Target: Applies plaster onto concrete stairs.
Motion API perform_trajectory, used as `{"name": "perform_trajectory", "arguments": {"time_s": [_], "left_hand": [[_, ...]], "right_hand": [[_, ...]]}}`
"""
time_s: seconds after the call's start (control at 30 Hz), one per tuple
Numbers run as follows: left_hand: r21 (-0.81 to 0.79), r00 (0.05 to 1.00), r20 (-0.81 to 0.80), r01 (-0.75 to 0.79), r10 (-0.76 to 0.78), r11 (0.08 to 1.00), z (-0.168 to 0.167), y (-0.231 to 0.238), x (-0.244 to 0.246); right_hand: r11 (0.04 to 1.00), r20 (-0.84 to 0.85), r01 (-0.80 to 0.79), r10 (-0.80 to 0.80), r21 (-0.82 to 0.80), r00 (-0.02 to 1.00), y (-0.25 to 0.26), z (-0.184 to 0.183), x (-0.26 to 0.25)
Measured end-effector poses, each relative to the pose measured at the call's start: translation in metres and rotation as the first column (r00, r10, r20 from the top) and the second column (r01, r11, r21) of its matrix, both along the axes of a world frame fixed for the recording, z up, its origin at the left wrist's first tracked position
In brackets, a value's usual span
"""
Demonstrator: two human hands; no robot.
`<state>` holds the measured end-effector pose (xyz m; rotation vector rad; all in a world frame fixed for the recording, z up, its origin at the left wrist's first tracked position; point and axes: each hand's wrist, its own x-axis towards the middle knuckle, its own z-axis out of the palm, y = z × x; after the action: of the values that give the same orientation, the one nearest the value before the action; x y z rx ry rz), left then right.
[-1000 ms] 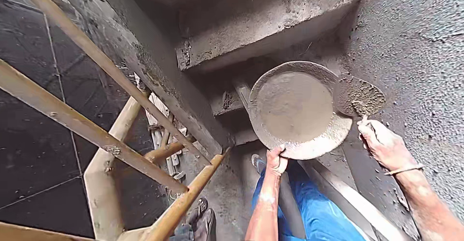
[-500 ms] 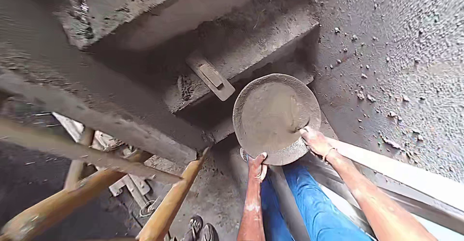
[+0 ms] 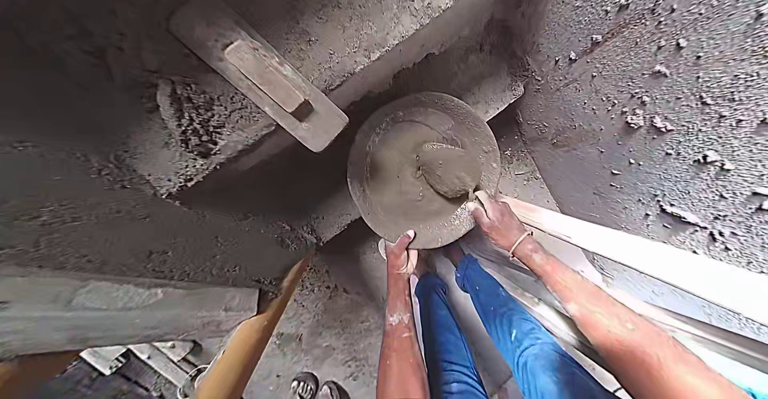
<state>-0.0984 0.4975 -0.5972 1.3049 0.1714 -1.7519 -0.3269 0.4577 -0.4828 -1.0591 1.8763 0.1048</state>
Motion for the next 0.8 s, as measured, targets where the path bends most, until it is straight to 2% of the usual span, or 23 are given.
{"name": "perform_trajectory", "arguments": {"time_s": [0.23,0.37,0.47,0.53,0.57,0.63,0.7,0.8], "left_hand": [[-0.041,0.999,-0.027,-0.032,0.031,0.999,-0.031,-0.024,-0.019],[-0.047,0.997,-0.048,-0.063,0.061,0.997,-0.043,-0.03,-0.03],[-0.048,0.995,-0.062,-0.079,0.076,0.996,-0.047,-0.035,-0.04],[-0.035,0.996,-0.057,-0.076,0.074,0.996,-0.048,-0.041,-0.044],[-0.037,0.996,-0.056,-0.075,0.073,0.997,-0.05,-0.047,-0.046],[-0.035,0.996,-0.054,-0.077,0.075,0.996,-0.05,-0.05,-0.049],[-0.05,0.997,-0.046,-0.071,0.069,0.996,-0.049,-0.053,-0.05],[-0.038,0.999,-0.03,-0.038,0.037,0.999,-0.044,-0.051,-0.05]], "right_hand": [[0.991,-0.062,0.064,-0.071,-0.116,0.995,-0.03,-0.008,-0.017],[0.99,-0.205,0.024,-0.051,-0.136,0.977,-0.068,-0.012,-0.043],[0.986,-0.344,0.0,-0.058,-0.166,0.937,-0.082,-0.032,-0.064],[0.984,-0.351,0.062,-0.117,-0.164,0.929,-0.078,-0.051,-0.07],[0.983,-0.299,0.099,-0.143,-0.157,0.943,-0.079,-0.06,-0.071],[0.985,-0.084,0.15,-0.157,-0.084,0.984,-0.079,-0.075,-0.068],[0.972,0.157,0.235,-0.234,0.011,0.96,-0.081,-0.096,-0.063],[0.843,0.447,0.493,-0.535,0.218,0.717,-0.08,-0.103,-0.059]]}}
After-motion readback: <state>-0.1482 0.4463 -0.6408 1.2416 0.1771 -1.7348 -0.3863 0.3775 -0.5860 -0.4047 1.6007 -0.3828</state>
